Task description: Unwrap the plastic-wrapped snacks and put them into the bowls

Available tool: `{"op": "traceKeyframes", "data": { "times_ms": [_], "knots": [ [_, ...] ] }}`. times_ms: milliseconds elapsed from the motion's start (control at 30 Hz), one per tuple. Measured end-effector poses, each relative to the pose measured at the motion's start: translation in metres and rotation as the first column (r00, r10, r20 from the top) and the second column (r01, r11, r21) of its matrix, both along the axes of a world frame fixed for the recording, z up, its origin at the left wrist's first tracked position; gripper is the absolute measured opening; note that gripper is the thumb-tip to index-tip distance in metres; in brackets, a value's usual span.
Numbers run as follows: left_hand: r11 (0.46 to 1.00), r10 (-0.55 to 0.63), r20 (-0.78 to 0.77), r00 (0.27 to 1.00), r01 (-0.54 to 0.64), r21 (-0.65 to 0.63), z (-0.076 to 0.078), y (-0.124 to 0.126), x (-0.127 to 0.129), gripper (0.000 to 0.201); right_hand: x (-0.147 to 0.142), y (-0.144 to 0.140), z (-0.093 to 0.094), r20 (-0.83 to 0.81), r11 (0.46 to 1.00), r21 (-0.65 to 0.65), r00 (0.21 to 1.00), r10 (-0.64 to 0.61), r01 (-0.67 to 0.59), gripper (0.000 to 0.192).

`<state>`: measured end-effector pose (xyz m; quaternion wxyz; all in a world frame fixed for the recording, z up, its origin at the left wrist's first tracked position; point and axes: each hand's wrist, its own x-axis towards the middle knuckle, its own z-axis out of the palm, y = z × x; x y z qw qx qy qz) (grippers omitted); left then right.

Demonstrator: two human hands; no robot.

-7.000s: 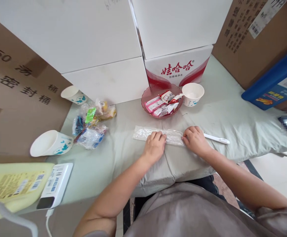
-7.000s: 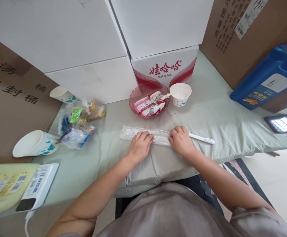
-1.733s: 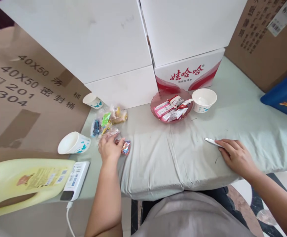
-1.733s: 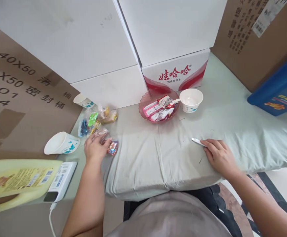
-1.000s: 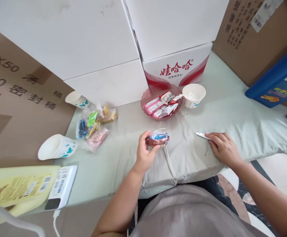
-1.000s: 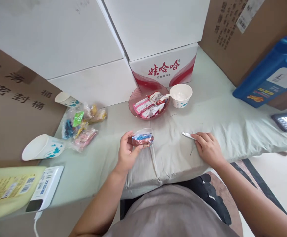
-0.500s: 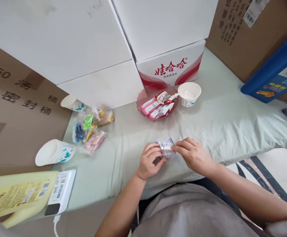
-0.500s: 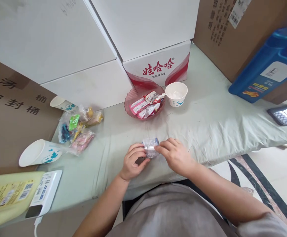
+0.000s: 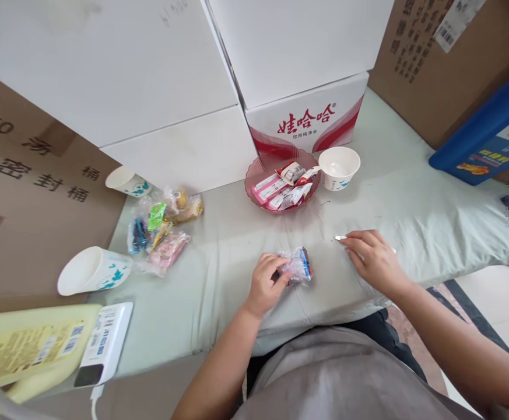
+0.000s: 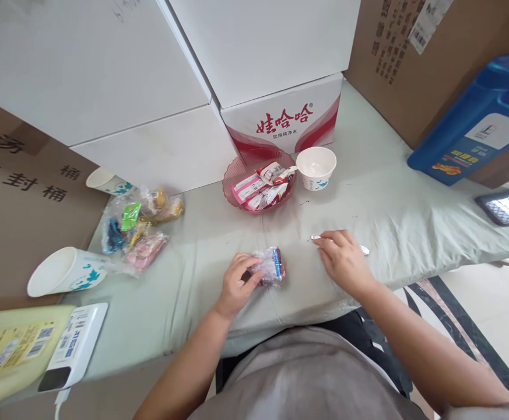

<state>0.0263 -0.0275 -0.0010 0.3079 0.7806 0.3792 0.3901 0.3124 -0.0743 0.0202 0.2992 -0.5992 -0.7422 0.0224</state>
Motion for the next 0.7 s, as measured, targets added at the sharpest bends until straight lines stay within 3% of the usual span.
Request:
{"op": "traceKeyframes", "data": {
  "times_ms": [100,167,233,300,400,467,600,700],
  "knots": [
    [0.985,0.052,0.134,0.99,-0.029,-0.169,0.0,-0.001,-0.004,0.022,-0.045,0.001,0.013,-0.177,0.973,0.073,0.957,0.231,-0.221,0.025],
    [0.96,0.116,0.207,0.971,-0.056,-0.276,-0.001,-0.001,-0.007,0.025,-0.071,0.005,0.016,-0.21,0.942,0.073,0.918,0.337,-0.329,0.036],
    [0.939,0.187,0.276,0.943,-0.089,-0.332,-0.004,0.0,-0.01,0.026,-0.088,0.01,0.013,-0.183,0.938,0.02,0.921,0.344,-0.347,0.047],
    [0.919,0.266,0.357,0.895,-0.124,-0.374,-0.007,0.001,-0.013,0.024,-0.094,0.015,0.008,-0.14,0.944,-0.046,0.938,0.317,-0.326,0.041],
    [0.888,0.362,0.455,0.814,-0.152,-0.435,-0.013,0.004,-0.016,0.022,-0.086,0.019,0.005,-0.185,0.94,-0.063,0.93,0.319,-0.335,0.02],
    [0.877,0.399,0.469,0.788,-0.179,-0.446,-0.016,0.006,-0.018,0.02,-0.073,0.019,0.006,-0.264,0.948,-0.027,0.917,0.3,-0.318,0.019],
    [0.827,0.522,0.417,0.745,-0.321,-0.462,-0.02,0.009,-0.018,0.011,-0.035,0.014,0.001,-0.349,0.995,0.014,0.932,0.101,-0.103,0.014],
    [0.799,0.594,0.388,0.705,-0.46,-0.387,-0.02,0.013,-0.017,0.014,-0.008,0.008,-0.008,-0.316,0.996,0.015,0.945,-0.082,0.092,0.016]
  ]
}}
